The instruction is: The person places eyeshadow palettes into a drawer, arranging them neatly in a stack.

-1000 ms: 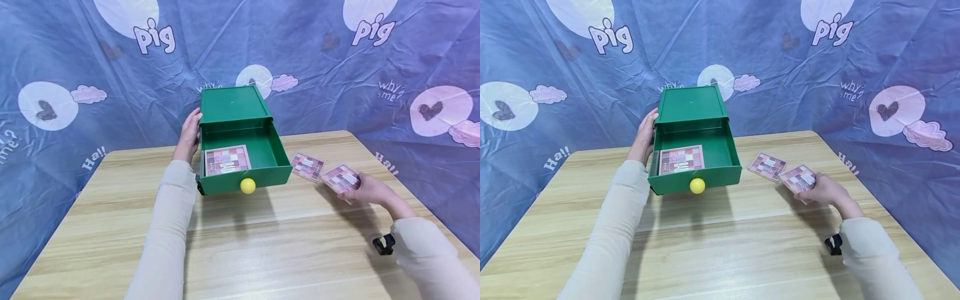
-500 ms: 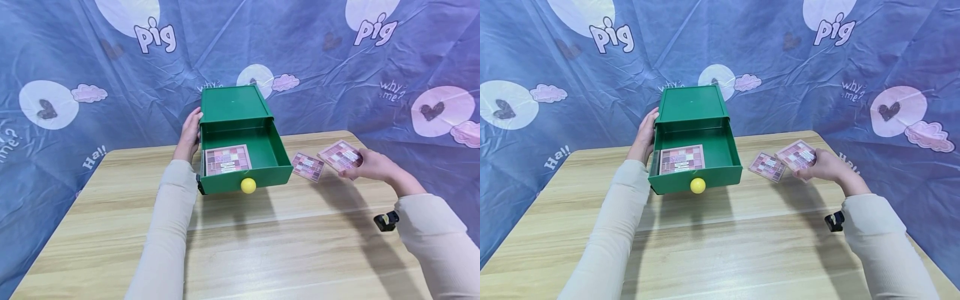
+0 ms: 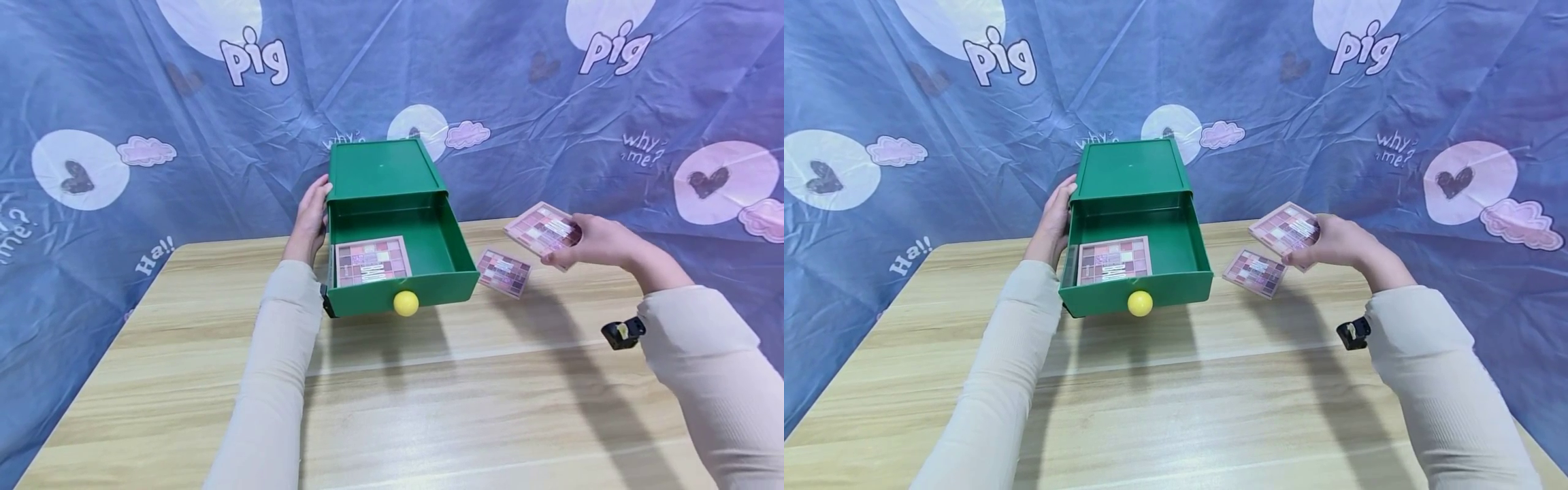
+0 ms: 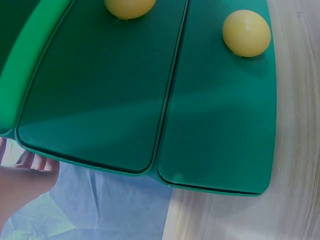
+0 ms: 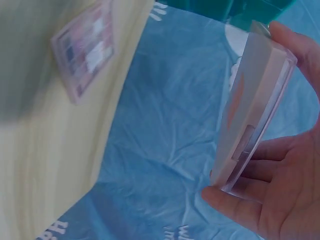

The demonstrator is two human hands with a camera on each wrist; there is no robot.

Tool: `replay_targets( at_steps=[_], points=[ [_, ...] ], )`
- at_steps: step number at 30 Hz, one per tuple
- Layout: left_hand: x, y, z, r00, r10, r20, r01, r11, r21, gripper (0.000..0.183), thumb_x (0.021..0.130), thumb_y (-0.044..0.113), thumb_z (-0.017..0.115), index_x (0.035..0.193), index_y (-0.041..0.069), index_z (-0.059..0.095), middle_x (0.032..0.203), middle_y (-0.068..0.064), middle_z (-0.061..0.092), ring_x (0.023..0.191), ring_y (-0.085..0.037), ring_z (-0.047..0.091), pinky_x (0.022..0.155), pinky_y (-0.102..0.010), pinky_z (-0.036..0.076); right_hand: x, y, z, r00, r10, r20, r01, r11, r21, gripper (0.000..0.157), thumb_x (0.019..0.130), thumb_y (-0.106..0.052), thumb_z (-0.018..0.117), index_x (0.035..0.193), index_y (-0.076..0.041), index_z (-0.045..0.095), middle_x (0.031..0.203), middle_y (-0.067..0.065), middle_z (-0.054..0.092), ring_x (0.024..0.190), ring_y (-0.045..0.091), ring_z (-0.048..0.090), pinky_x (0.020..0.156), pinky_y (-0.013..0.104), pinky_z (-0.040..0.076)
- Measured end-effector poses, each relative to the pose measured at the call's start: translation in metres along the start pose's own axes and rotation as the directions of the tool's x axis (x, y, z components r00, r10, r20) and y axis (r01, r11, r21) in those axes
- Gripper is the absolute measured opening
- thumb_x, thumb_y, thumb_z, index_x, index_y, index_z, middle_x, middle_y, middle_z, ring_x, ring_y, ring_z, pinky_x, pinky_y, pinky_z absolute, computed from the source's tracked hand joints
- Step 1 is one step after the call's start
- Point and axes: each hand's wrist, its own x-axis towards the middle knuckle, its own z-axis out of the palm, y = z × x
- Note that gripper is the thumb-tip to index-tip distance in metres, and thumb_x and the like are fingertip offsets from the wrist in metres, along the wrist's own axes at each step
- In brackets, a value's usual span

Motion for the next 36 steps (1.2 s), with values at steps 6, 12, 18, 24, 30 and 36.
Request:
replay_targets(
  at_steps=[6, 12, 18, 24, 30, 36],
  points=[
    [-0.001, 0.001, -0.001, 1.0, 0.005, 0.006, -0.005, 1.0, 0.01, 0.047, 0.085, 0.022, 0.048, 0.13, 0.016, 0.039, 0.124, -0.004, 0.043, 0.104, -0.014, 0.041, 0.083, -0.028, 0.034, 0.005, -0.016, -0.011, 1.0, -0.01, -0.008, 0.01, 1.0, -0.011, 0.057, 0.063, -0.044, 0.071, 0.09, -0.001, 0.046, 0.076, 0.009, 0.051, 0.069, 0.024, 0.045, 0.057, 0.034, 0.034],
    [-0.001, 0.001, 0.0, 1.0, -0.001, 0.005, 0.0, 1.0, 0.019, 0.046, 0.085, 0.022, 0.047, 0.13, 0.017, 0.039, 0.124, -0.003, 0.043, 0.103, -0.014, 0.04, 0.082, -0.028, 0.033, 0.01, -0.027, -0.015, 0.999, -0.032, -0.006, 0.032, 0.999, 0.007, 0.054, 0.064, -0.043, 0.072, 0.088, -0.002, 0.045, 0.075, 0.009, 0.051, 0.068, 0.023, 0.045, 0.057, 0.034, 0.034],
    [0.001, 0.001, -0.001, 1.0, 0.011, 0.011, -0.011, 1.0, 0.009, 0.047, 0.084, 0.021, 0.047, 0.13, 0.015, 0.039, 0.124, -0.005, 0.043, 0.105, -0.014, 0.041, 0.084, -0.029, 0.033, 0.014, -0.041, -0.017, 0.999, -0.046, 0.004, 0.046, 0.999, 0.018, 0.056, 0.062, -0.043, 0.072, 0.09, -0.003, 0.046, 0.078, 0.009, 0.052, 0.07, 0.023, 0.046, 0.06, 0.034, 0.034],
    [0.001, 0.001, 0.0, 1.0, 0.012, 0.008, -0.012, 1.0, 0.002, 0.047, 0.084, 0.02, 0.047, 0.13, 0.014, 0.039, 0.123, -0.006, 0.044, 0.103, -0.015, 0.042, 0.082, -0.027, 0.034, 0.019, -0.057, -0.018, 0.995, -0.094, 0.018, 0.094, 0.996, -0.005, 0.059, 0.062, -0.043, 0.073, 0.095, -0.003, 0.045, 0.082, 0.01, 0.05, 0.073, 0.023, 0.045, 0.061, 0.035, 0.034],
    [0.002, 0.0, 0.0, 1.0, 0.015, 0.007, -0.015, 1.0, 0.001, 0.047, 0.084, 0.019, 0.047, 0.13, 0.014, 0.039, 0.124, -0.006, 0.044, 0.103, -0.014, 0.042, 0.082, -0.027, 0.034, 0.024, -0.074, -0.021, 0.991, -0.129, 0.029, 0.13, 0.991, -0.015, 0.061, 0.063, -0.042, 0.072, 0.1, -0.002, 0.044, 0.085, 0.011, 0.049, 0.076, 0.024, 0.044, 0.064, 0.036, 0.033],
    [0.001, 0.0, -0.001, 1.0, 0.014, 0.008, -0.014, 1.0, 0.002, 0.047, 0.084, 0.019, 0.047, 0.131, 0.013, 0.038, 0.125, -0.006, 0.043, 0.105, -0.014, 0.042, 0.085, -0.029, 0.034, 0.029, -0.092, -0.023, 0.986, -0.164, 0.036, 0.165, 0.986, -0.022, 0.071, 0.063, -0.04, 0.072, 0.112, 0.0, 0.041, 0.09, 0.012, 0.048, 0.079, 0.025, 0.044, 0.068, 0.038, 0.033]
  ],
)
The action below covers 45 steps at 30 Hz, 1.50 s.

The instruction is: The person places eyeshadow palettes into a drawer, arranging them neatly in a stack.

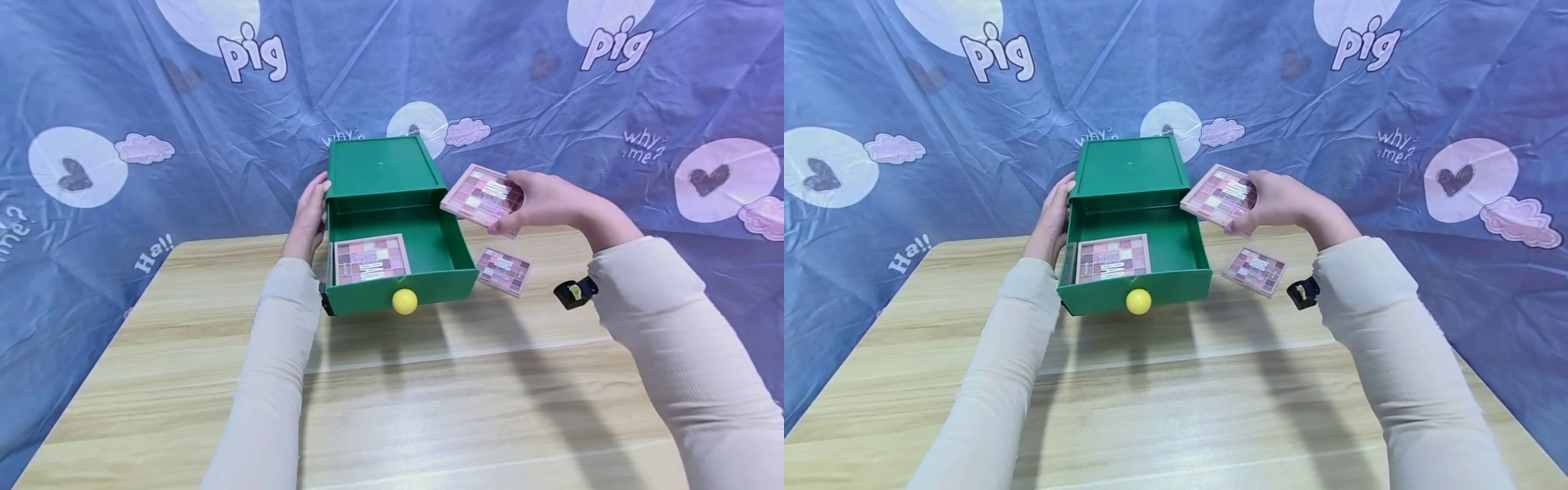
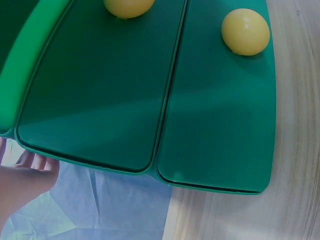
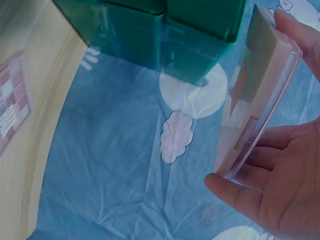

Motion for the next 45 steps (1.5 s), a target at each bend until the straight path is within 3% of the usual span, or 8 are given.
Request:
replay_targets(
  at_steps=[5, 11, 21, 32, 38, 45],
  points=[
    [-0.001, 0.001, 0.0, 1.0, 0.0, -0.008, 0.0, 1.0, 0.004, 0.048, 0.084, 0.02, 0.047, 0.131, 0.014, 0.038, 0.125, -0.005, 0.043, 0.105, -0.014, 0.042, 0.085, -0.027, 0.034, 0.007, -0.015, 0.002, 1.0, -0.024, 0.019, 0.024, 0.999, 0.023, 0.085, 0.063, -0.04, 0.072, 0.125, 0.002, 0.032, 0.096, 0.013, 0.047, 0.084, 0.026, 0.043, 0.072, 0.039, 0.033],
    [-0.001, 0.0, 0.0, 1.0, -0.001, -0.01, 0.001, 1.0, 0.013, 0.048, 0.084, 0.021, 0.047, 0.131, 0.014, 0.038, 0.124, -0.005, 0.043, 0.101, -0.014, 0.042, 0.081, -0.026, 0.035, 0.018, -0.03, 0.011, 0.997, -0.067, 0.022, 0.065, 0.995, 0.074, 0.09, 0.063, -0.037, 0.073, 0.13, 0.0, 0.027, 0.103, 0.012, 0.045, 0.09, 0.025, 0.041, 0.077, 0.038, 0.033],
    [-0.001, 0.0, 0.002, 1.0, -0.004, -0.01, 0.004, 1.0, 0.008, 0.048, 0.084, 0.021, 0.048, 0.13, 0.015, 0.039, 0.124, -0.004, 0.043, 0.103, -0.014, 0.042, 0.083, -0.027, 0.035, 0.029, -0.051, 0.023, 0.985, -0.174, 0.016, 0.171, 0.979, 0.111, 0.088, 0.06, -0.035, 0.076, 0.129, -0.004, 0.029, 0.104, 0.008, 0.045, 0.091, 0.022, 0.041, 0.079, 0.036, 0.034],
    [-0.001, 0.0, 0.003, 1.0, -0.016, -0.026, 0.016, 1.0, 0.007, 0.047, 0.084, 0.021, 0.048, 0.13, 0.015, 0.04, 0.124, -0.004, 0.043, 0.102, -0.015, 0.042, 0.083, -0.028, 0.034, 0.038, -0.07, 0.043, 0.938, -0.341, 0.06, 0.332, 0.936, 0.12, 0.092, 0.057, -0.029, 0.078, 0.13, -0.005, 0.029, 0.107, 0.005, 0.042, 0.087, 0.019, 0.042, 0.076, 0.031, 0.036],
    [-0.001, -0.001, 0.003, 1.0, -0.009, -0.026, 0.009, 1.0, 0.011, 0.047, 0.084, 0.02, 0.047, 0.13, 0.015, 0.04, 0.124, -0.004, 0.043, 0.103, -0.015, 0.041, 0.085, -0.028, 0.034, 0.043, -0.076, 0.054, 0.9, -0.426, 0.092, 0.416, 0.903, 0.111, 0.087, 0.056, -0.028, 0.079, 0.125, -0.002, 0.034, 0.104, 0.005, 0.043, 0.088, 0.018, 0.041, 0.076, 0.029, 0.036],
    [0.0, 0.0, 0.003, 1.0, -0.014, -0.023, 0.014, 1.0, -0.003, 0.047, 0.084, 0.019, 0.047, 0.13, 0.015, 0.04, 0.125, -0.005, 0.043, 0.105, -0.016, 0.041, 0.086, -0.028, 0.033, 0.048, -0.084, 0.063, 0.869, -0.474, 0.141, 0.466, 0.88, 0.086, 0.082, 0.057, -0.026, 0.079, 0.123, 0.0, 0.037, 0.105, 0.005, 0.043, 0.093, 0.019, 0.039, 0.081, 0.03, 0.035]
  ],
)
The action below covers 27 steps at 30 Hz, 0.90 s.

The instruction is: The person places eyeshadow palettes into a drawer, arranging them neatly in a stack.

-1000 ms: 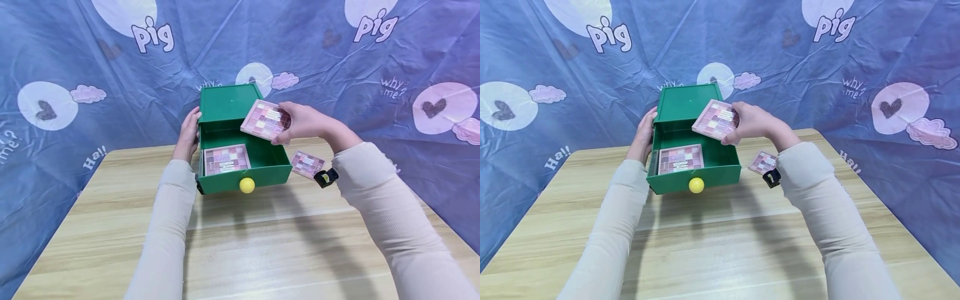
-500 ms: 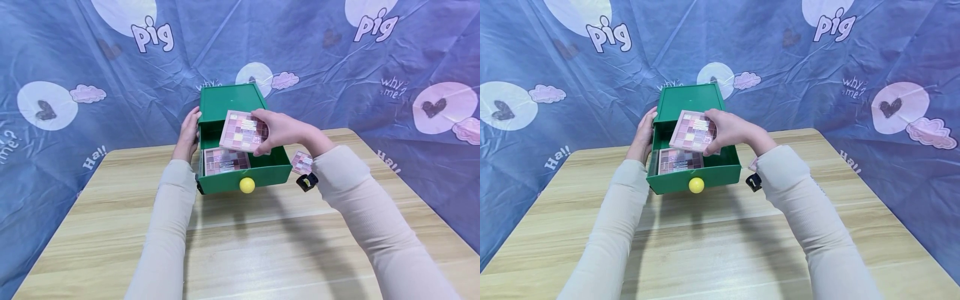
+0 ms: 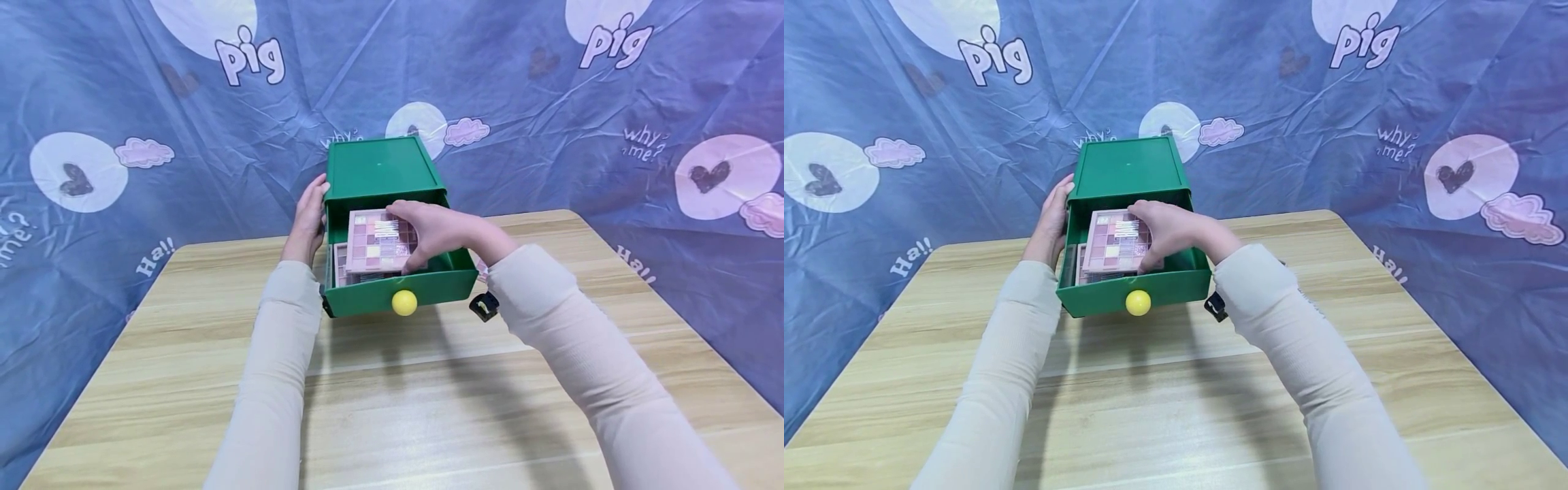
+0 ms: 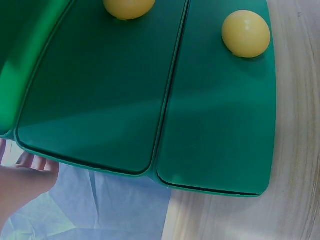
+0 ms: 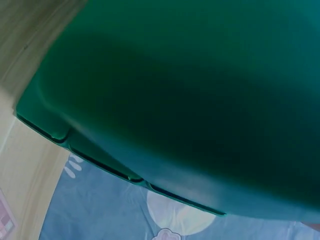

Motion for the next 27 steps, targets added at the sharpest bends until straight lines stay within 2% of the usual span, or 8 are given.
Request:
replay_targets(
  at_steps=[12, 17, 21, 27],
  points=[
    [-0.004, 0.001, -0.001, 1.0, 0.003, 0.011, -0.003, 1.0, 0.012, 0.046, 0.085, 0.02, 0.046, 0.131, 0.014, 0.039, 0.124, -0.004, 0.042, 0.094, -0.013, 0.044, 0.072, -0.022, 0.036, 0.009, -0.003, 0.014, 0.997, 0.014, 0.082, -0.007, 0.997, -0.075, 0.079, 0.065, -0.021, 0.074, 0.128, 0.002, 0.032, 0.116, 0.011, 0.042, 0.102, 0.023, 0.038, 0.091, 0.033, 0.03],
    [-0.003, 0.0, -0.002, 1.0, 0.005, 0.017, -0.005, 1.0, 0.02, 0.047, 0.085, 0.021, 0.046, 0.131, 0.015, 0.039, 0.126, -0.003, 0.041, 0.099, -0.014, 0.043, 0.078, -0.024, 0.036, 0.012, -0.005, 0.018, 0.995, 0.022, 0.102, -0.015, 0.997, -0.072, 0.078, 0.067, -0.018, 0.073, 0.129, 0.003, 0.03, 0.12, 0.013, 0.04, 0.106, 0.024, 0.037, 0.093, 0.035, 0.028],
    [-0.003, -0.002, -0.003, 0.999, 0.033, 0.024, -0.034, 0.999, 0.033, 0.046, 0.084, 0.025, 0.049, 0.128, 0.017, 0.042, 0.124, -0.001, 0.042, 0.104, -0.014, 0.041, 0.086, -0.027, 0.033, 0.014, -0.007, 0.021, 0.992, 0.032, 0.118, -0.024, 0.997, -0.068, 0.077, 0.067, -0.014, 0.072, 0.13, 0.002, 0.03, 0.122, 0.013, 0.039, 0.106, 0.024, 0.036, 0.093, 0.034, 0.028],
    [-0.003, -0.004, -0.003, 0.998, 0.051, 0.022, -0.051, 0.999, 0.003, 0.044, 0.082, 0.026, 0.052, 0.125, 0.018, 0.046, 0.119, -0.001, 0.046, 0.094, -0.011, 0.046, 0.075, -0.022, 0.036, 0.016, -0.011, 0.023, 0.985, 0.074, 0.156, -0.061, 0.995, -0.082, 0.077, 0.07, -0.012, 0.069, 0.132, 0.0, 0.027, 0.129, 0.012, 0.034, 0.111, 0.024, 0.033, 0.095, 0.035, 0.025]
  ],
)
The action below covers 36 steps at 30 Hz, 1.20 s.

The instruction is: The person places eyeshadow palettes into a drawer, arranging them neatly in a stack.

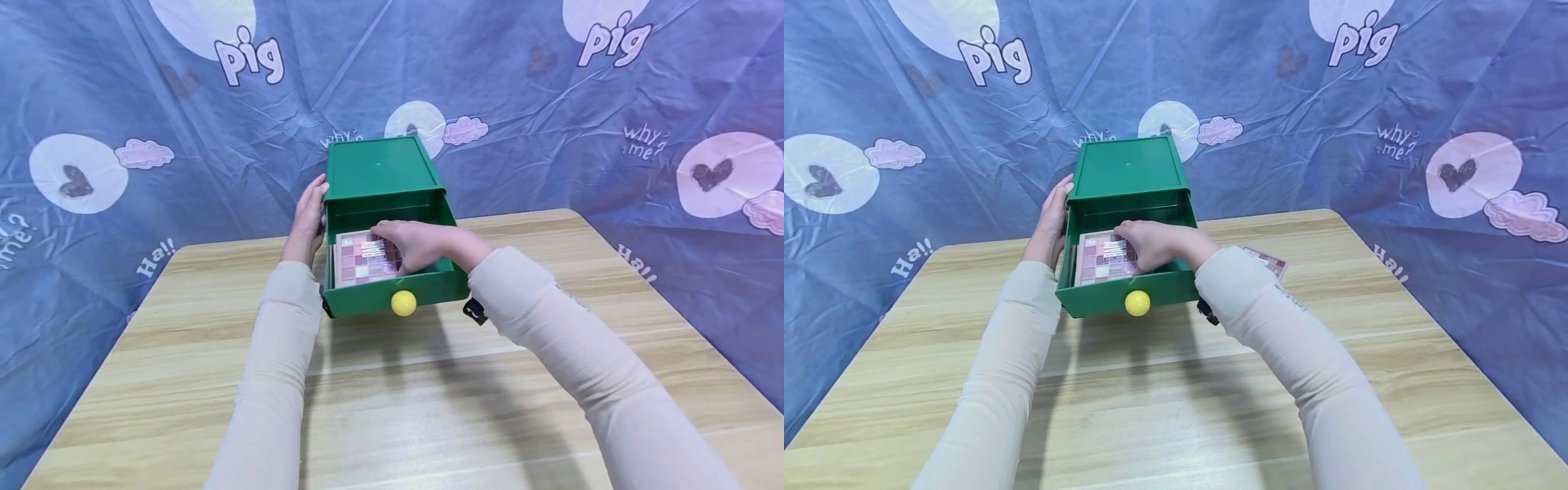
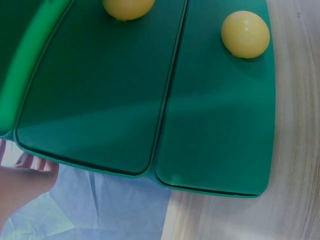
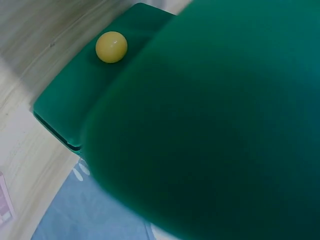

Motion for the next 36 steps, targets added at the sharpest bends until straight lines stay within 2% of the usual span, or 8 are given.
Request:
replay_targets(
  at_steps=[2, 7, 9, 14, 21, 24, 30, 36],
  points=[
    [0.0, 0.0011, 0.0008, 1.0, -0.009, -0.009, 0.009, 1.0, 0.016, 0.045, 0.084, 0.024, 0.049, 0.127, 0.016, 0.043, 0.119, -0.003, 0.046, 0.087, -0.01, 0.047, 0.069, -0.02, 0.036, 0.0008, -0.0009, 0.0, 1.0, 0.002, 0.007, -0.002, 1.0, -0.007, 0.076, 0.07, -0.012, 0.069, 0.133, 0.0, 0.027, 0.129, 0.013, 0.034, 0.111, 0.024, 0.033, 0.096, 0.035, 0.025],
    [0.0, 0.0036, 0.0025, 0.999, -0.027, -0.022, 0.026, 0.999, -0.041, 0.045, 0.084, 0.017, 0.047, 0.128, 0.012, 0.041, 0.112, -0.005, 0.048, 0.067, -0.007, 0.046, 0.053, -0.017, 0.033, 0.0021, -0.0026, -0.0001, 1.0, -0.01, 0.008, 0.01, 1.0, -0.026, 0.075, 0.07, -0.01, 0.068, 0.132, 0.001, 0.027, 0.129, 0.013, 0.035, 0.111, 0.023, 0.034, 0.095, 0.034, 0.025],
    [0.0001, 0.0039, 0.0027, 0.999, -0.031, -0.023, 0.029, 0.998, -0.053, 0.045, 0.084, 0.016, 0.047, 0.129, 0.011, 0.041, 0.11, -0.005, 0.049, 0.064, -0.006, 0.046, 0.05, -0.017, 0.032, 0.0024, -0.0031, 0.0002, 1.0, -0.016, 0.009, 0.016, 1.0, -0.023, 0.075, 0.07, -0.01, 0.068, 0.132, 0.001, 0.027, 0.129, 0.013, 0.035, 0.11, 0.023, 0.034, 0.095, 0.033, 0.025],
    [0.0, 0.0039, 0.0037, 0.999, -0.036, -0.029, 0.034, 0.998, -0.052, 0.045, 0.084, 0.017, 0.047, 0.129, 0.012, 0.041, 0.115, -0.005, 0.047, 0.072, -0.007, 0.048, 0.058, -0.018, 0.037, 0.0026, -0.0049, 0.0005, 1.0, -0.022, 0.013, 0.022, 1.0, -0.01, 0.075, 0.07, -0.008, 0.068, 0.133, 0.001, 0.027, 0.129, 0.012, 0.035, 0.11, 0.023, 0.034, 0.095, 0.033, 0.025],
    [0.0002, 0.0042, 0.0039, 0.999, -0.039, -0.034, 0.037, 0.998, -0.058, 0.046, 0.084, 0.016, 0.046, 0.129, 0.012, 0.041, 0.118, -0.007, 0.046, 0.079, -0.009, 0.048, 0.061, -0.019, 0.037, 0.0035, -0.0062, 0.0002, 1.0, -0.021, 0.019, 0.021, 1.0, -0.003, 0.076, 0.07, -0.007, 0.068, 0.133, 0.001, 0.027, 0.128, 0.011, 0.035, 0.109, 0.022, 0.034, 0.095, 0.032, 0.026],
    [-0.0003, 0.0046, 0.0038, 0.999, -0.04, -0.03, 0.038, 0.997, -0.071, 0.046, 0.084, 0.016, 0.046, 0.129, 0.011, 0.04, 0.119, -0.007, 0.045, 0.084, -0.01, 0.047, 0.067, -0.02, 0.038, 0.0036, -0.0064, 0.0002, 1.0, -0.021, 0.022, 0.021, 1.0, 0.005, 0.077, 0.07, -0.007, 0.069, 0.133, 0.001, 0.026, 0.128, 0.011, 0.034, 0.109, 0.022, 0.034, 0.095, 0.031, 0.026],
    [-0.0001, 0.0042, 0.0032, 0.999, -0.041, -0.031, 0.039, 0.997, -0.062, 0.046, 0.084, 0.017, 0.047, 0.129, 0.012, 0.041, 0.114, -0.006, 0.048, 0.07, -0.007, 0.047, 0.053, -0.017, 0.034, 0.0036, -0.0065, -0.0001, 1.0, -0.016, 0.019, 0.015, 1.0, 0.009, 0.078, 0.071, -0.01, 0.068, 0.133, 0.002, 0.024, 0.132, 0.012, 0.031, 0.114, 0.022, 0.03, 0.097, 0.032, 0.023],
    [0.0002, 0.004, 0.0032, 0.999, -0.043, -0.033, 0.041, 0.997, -0.061, 0.045, 0.084, 0.017, 0.047, 0.128, 0.013, 0.042, 0.113, -0.005, 0.048, 0.07, -0.007, 0.048, 0.054, -0.017, 0.034, -0.0009, -0.0066, -0.0045, 1.0, 0.01, 0.007, -0.011, 0.999, 0.036, 0.08, 0.072, -0.017, 0.069, 0.134, 0.003, 0.021, 0.134, 0.014, 0.028, 0.118, 0.023, 0.029, 0.097, 0.032, 0.023]
  ],
)
